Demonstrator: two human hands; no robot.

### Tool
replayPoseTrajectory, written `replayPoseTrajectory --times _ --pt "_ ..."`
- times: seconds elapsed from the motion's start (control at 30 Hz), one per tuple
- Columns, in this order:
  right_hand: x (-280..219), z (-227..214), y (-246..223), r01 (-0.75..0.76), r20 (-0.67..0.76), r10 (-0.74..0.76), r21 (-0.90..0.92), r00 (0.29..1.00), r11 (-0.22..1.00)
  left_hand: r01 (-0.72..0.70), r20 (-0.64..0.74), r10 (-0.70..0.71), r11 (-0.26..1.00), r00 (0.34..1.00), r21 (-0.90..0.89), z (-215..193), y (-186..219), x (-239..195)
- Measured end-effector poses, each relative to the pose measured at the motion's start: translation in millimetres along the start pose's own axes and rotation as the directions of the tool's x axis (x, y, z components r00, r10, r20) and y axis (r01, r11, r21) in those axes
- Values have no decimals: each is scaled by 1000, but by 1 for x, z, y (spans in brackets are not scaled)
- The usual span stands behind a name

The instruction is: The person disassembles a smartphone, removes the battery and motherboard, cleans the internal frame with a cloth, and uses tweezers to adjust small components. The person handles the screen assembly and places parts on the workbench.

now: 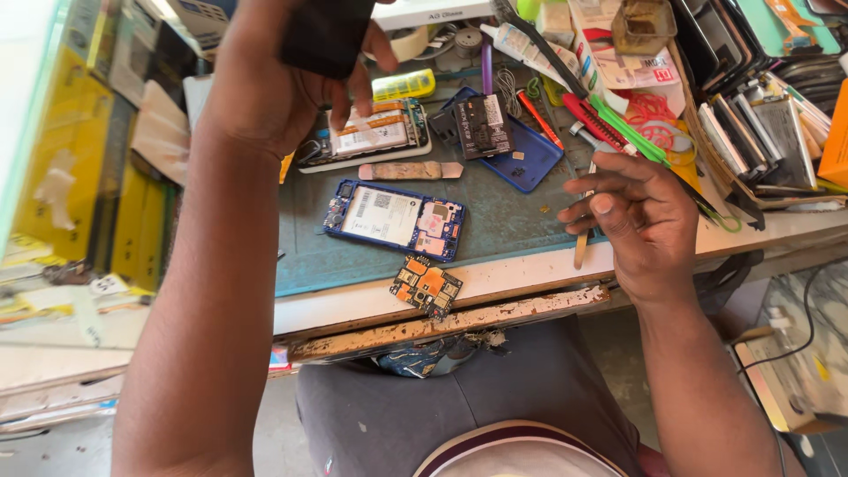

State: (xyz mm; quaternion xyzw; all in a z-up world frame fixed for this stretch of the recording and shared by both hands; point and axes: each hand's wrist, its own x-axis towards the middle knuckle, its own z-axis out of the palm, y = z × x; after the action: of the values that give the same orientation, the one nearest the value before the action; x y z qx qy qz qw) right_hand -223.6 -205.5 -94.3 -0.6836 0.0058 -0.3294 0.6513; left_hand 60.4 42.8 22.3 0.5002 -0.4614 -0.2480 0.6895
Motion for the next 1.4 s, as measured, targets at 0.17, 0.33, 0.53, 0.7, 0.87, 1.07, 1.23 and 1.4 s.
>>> replayPoseTrajectory --times 0.17,0.33,0.53,0.7,0.87,1.07,1.23,1.4 --pt "-3 0 -1 -12 12 13 -24 1000 1000 6 20 -4 998 1000 -69 4 21 -16" --pt "-1 3 -4 -8 73 13 -65 997 998 -28 -143 32 999 989 30 22 65 -44" --pt "15 11 -18 15 79 -2 -166 997 986 166 -234 215 294 948 941 -13 124 -115" --pt "58 26 -41 165 242 -79 -359 967 919 620 -619 51 9 783 785 -118 130 -164" --pt "115 66 -47 385 444 -137 -535 885 752 582 -586 74 70 807 810 -184 115 -210" --pt "188 120 -22 513 578 -120 -586 807 628 750 -756 38 100 654 654 -190 89 -229" --pt "234 183 27 595 704 -61 -547 708 589 606 -660 -19 415 751 679 -194 79 -230" --pt "253 255 80 630 753 -41 -518 657 579 652 -736 166 366 657 664 -185 81 -242"
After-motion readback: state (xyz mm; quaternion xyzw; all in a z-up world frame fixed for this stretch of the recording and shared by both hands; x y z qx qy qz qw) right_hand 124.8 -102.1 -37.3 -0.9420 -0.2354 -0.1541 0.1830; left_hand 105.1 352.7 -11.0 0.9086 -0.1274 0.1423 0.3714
